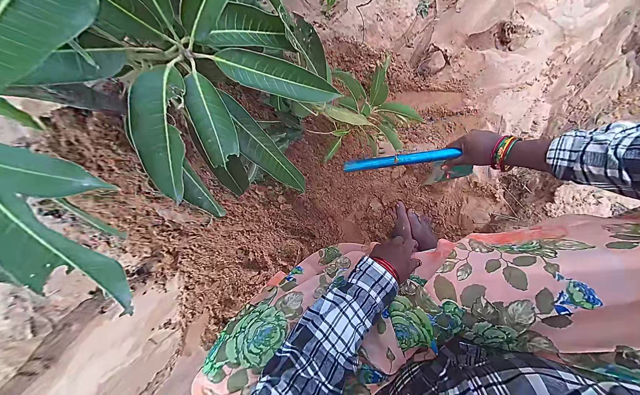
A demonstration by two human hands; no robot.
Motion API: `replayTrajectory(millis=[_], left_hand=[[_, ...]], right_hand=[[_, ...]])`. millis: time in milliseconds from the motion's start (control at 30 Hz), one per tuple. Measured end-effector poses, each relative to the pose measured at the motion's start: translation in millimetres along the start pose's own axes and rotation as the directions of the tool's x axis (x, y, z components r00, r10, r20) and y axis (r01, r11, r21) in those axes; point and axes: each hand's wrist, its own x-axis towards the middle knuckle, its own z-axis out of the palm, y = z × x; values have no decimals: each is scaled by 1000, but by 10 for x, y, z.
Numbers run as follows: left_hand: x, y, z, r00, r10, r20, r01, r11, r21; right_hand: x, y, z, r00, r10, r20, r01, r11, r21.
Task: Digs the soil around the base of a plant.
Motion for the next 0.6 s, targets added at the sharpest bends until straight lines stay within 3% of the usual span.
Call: replayTrajectory(millis=[100, 333, 433, 600], left_hand=[[-16, 8, -22, 1000, -9, -14, 9, 1000, 9], [-59, 37, -8, 1000, 3, -21, -3, 1000, 14], [-6, 50, -3, 1000, 0, 8, 0, 999, 40], [109, 34, 49, 999, -12, 32, 11, 999, 37]], right_hand=[[0, -55, -169, 997, -65, -47, 64, 998, -27], [-51, 230, -213, 984, 172, -50, -180, 942, -283], [20, 128, -88, 985, 170, -18, -166, 920, -355], [36, -456, -63, 996, 32, -80, -43, 990, -136]])
